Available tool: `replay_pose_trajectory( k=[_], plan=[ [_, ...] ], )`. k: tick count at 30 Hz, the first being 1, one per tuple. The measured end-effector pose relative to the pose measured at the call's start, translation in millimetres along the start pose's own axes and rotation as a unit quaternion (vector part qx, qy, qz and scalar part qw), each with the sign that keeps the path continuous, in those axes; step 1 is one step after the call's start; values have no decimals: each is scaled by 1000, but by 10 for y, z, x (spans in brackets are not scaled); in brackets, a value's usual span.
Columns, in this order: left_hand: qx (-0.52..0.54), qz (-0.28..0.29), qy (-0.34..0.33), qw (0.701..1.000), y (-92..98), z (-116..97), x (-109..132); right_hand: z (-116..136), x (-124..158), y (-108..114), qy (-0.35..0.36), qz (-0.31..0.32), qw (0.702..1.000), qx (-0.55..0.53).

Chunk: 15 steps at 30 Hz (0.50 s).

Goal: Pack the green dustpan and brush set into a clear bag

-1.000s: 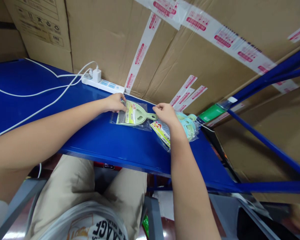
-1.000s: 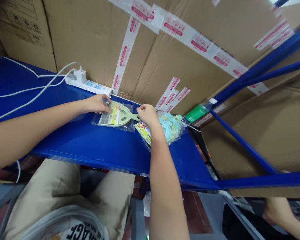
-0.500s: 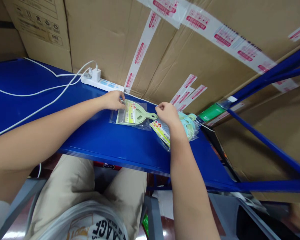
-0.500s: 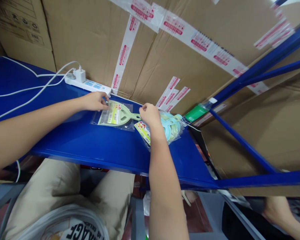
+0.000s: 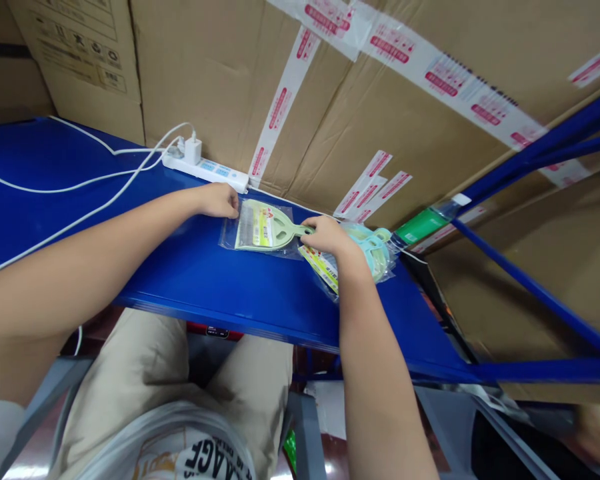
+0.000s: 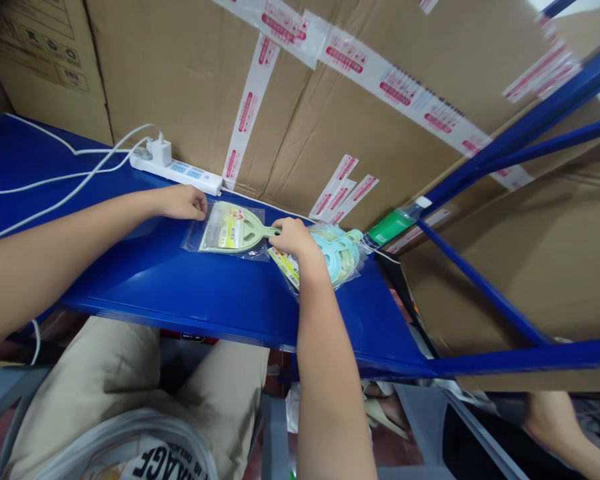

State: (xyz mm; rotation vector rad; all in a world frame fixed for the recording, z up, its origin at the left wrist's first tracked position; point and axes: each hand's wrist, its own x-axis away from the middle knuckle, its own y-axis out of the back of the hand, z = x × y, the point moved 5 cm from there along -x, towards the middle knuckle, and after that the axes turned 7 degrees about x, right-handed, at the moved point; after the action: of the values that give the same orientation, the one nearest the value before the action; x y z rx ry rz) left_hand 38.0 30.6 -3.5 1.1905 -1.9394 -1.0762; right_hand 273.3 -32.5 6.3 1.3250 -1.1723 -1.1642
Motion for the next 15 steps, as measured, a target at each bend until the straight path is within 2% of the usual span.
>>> replay_pose_trajectory(
  k=[4,8,15],
  plan=[
    [-4,7,3,1000,-1,9,4,-47,-1,19,-34,-5,999,15],
    [8,1,4,1000,1,22,4,-57,-16,5,-35,-5,999,14],
    [83,-18,-1,996,28,38,14,-92,-52,-57,9,-42,999,-25]
  ],
)
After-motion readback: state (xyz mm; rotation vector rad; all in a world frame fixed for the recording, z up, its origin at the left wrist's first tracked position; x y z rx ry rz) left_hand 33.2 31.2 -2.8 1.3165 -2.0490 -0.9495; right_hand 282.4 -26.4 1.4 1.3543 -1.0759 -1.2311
